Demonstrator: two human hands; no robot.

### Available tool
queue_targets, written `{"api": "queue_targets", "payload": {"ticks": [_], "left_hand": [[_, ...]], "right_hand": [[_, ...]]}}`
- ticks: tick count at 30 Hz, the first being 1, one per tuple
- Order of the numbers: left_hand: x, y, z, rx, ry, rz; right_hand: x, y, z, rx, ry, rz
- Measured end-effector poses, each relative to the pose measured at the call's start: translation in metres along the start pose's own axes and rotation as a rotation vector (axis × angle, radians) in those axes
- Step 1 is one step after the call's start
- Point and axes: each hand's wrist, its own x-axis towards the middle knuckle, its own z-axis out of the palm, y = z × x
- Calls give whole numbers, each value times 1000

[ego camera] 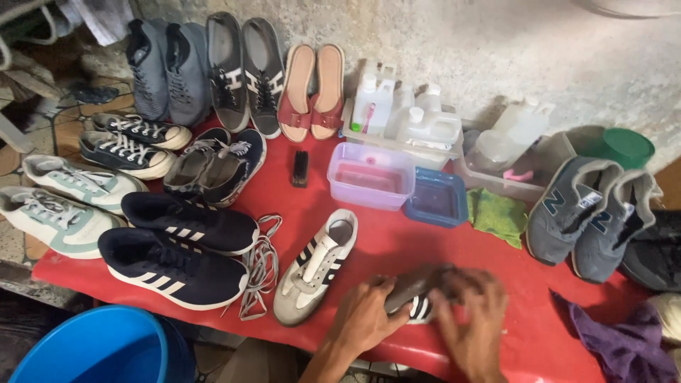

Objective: The person is cleaning a sneaker by scrubbing and wiping its sole and sides with a cloth and a small brush.

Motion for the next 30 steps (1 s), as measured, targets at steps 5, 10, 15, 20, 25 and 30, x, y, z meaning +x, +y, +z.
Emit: {"api": "queue_targets", "payload": {"ticks": [5, 10, 15, 20, 25, 30], "left_hand": [[0, 0, 4, 24, -4, -2], [-3, 0, 3, 48, 10, 14], [-2, 2, 4, 40, 32, 3], [-4, 2, 6, 33, 29, -3], [-1, 1, 7, 23, 72, -19], [-2, 2, 9, 49, 30, -24]], "right_hand": [[-2, 7, 2, -57, -67, -24], [9, -17, -3, -30, -108, -124], [6, -3, 0, -93, -71, 34], [9, -9, -4, -1, -158, -38], [26, -23, -9, 27, -115, -124], [11, 3, -1, -167, -90, 23]]}}
